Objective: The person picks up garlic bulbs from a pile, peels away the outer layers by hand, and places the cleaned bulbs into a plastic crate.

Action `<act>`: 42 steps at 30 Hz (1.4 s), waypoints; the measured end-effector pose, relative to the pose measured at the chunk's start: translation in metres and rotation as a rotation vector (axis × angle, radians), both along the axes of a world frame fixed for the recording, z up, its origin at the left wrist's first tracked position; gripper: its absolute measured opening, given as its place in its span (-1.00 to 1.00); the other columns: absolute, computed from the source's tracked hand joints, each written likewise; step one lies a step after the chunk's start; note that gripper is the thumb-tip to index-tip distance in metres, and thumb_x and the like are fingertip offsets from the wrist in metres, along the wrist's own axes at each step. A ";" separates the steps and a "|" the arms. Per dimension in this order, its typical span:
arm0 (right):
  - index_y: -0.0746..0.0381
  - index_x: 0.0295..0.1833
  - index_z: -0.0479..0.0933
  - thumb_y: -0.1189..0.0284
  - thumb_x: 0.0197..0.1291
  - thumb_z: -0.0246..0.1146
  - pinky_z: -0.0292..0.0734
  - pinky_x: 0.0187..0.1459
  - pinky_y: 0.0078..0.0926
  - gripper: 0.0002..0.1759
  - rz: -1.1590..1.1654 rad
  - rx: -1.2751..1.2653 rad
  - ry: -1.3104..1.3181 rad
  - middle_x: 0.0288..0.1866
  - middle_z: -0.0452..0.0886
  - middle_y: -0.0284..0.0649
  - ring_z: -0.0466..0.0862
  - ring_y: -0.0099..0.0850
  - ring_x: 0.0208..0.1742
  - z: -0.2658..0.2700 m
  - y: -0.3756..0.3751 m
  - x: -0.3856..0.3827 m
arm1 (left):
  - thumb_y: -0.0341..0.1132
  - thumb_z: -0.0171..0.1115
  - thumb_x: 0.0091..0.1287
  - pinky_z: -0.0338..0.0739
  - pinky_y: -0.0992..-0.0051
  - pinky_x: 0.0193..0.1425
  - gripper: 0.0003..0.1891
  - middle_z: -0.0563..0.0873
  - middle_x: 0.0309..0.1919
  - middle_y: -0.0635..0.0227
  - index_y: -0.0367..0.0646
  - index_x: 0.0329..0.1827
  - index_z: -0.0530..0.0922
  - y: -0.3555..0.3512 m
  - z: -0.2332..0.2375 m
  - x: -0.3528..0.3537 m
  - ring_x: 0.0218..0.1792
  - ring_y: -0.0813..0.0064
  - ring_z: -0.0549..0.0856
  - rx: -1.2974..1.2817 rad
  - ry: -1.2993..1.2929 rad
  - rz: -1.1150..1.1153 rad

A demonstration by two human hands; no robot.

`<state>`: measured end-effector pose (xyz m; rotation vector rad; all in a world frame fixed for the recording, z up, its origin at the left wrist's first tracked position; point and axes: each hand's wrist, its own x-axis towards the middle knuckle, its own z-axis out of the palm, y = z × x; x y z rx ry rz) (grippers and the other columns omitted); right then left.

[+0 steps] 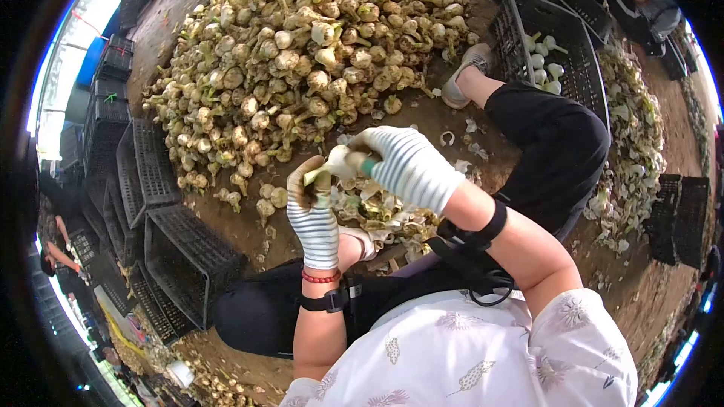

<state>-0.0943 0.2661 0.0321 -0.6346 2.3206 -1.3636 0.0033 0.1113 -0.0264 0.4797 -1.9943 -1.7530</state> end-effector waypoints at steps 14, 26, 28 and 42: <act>0.27 -0.09 0.65 0.37 0.28 0.31 0.61 -0.17 -0.24 -0.80 0.030 0.289 0.246 -0.31 0.70 0.01 0.71 -0.08 -0.25 -0.019 -0.010 0.003 | -0.56 0.38 0.25 0.60 0.43 0.04 -0.71 0.70 -0.05 0.25 -0.15 0.03 0.72 0.015 0.010 0.002 -0.05 0.36 0.69 -0.439 0.046 0.029; 0.29 -0.13 0.56 0.56 0.25 0.20 0.58 -0.26 -0.32 -0.89 -0.022 0.327 0.294 -0.36 0.66 -0.04 0.68 -0.15 -0.36 -0.082 0.016 -0.017 | -0.36 0.24 0.49 0.49 0.46 0.26 -0.74 0.70 0.09 0.32 -0.21 0.18 0.58 0.005 0.000 0.006 0.12 0.45 0.64 0.162 0.012 0.023; 0.24 0.06 0.59 0.42 0.28 0.21 0.60 -0.22 -0.20 -0.73 0.340 0.744 0.031 -0.33 0.67 0.02 0.71 -0.05 -0.29 -0.083 0.029 -0.032 | -0.38 0.22 0.49 0.50 0.40 0.32 -0.68 0.68 0.13 0.25 -0.18 0.26 0.50 -0.002 -0.003 0.003 0.16 0.41 0.64 0.485 0.037 0.038; 0.26 0.33 0.45 0.28 0.24 0.36 0.61 0.00 -0.17 -0.41 -0.289 0.501 -0.213 0.08 0.68 0.15 0.70 0.02 0.00 -0.193 -0.005 -0.115 | -0.08 0.25 0.47 0.55 0.12 0.28 -0.67 0.69 0.04 0.32 -0.05 0.13 0.53 -0.022 -0.029 -0.015 0.15 0.30 0.65 1.205 0.131 0.087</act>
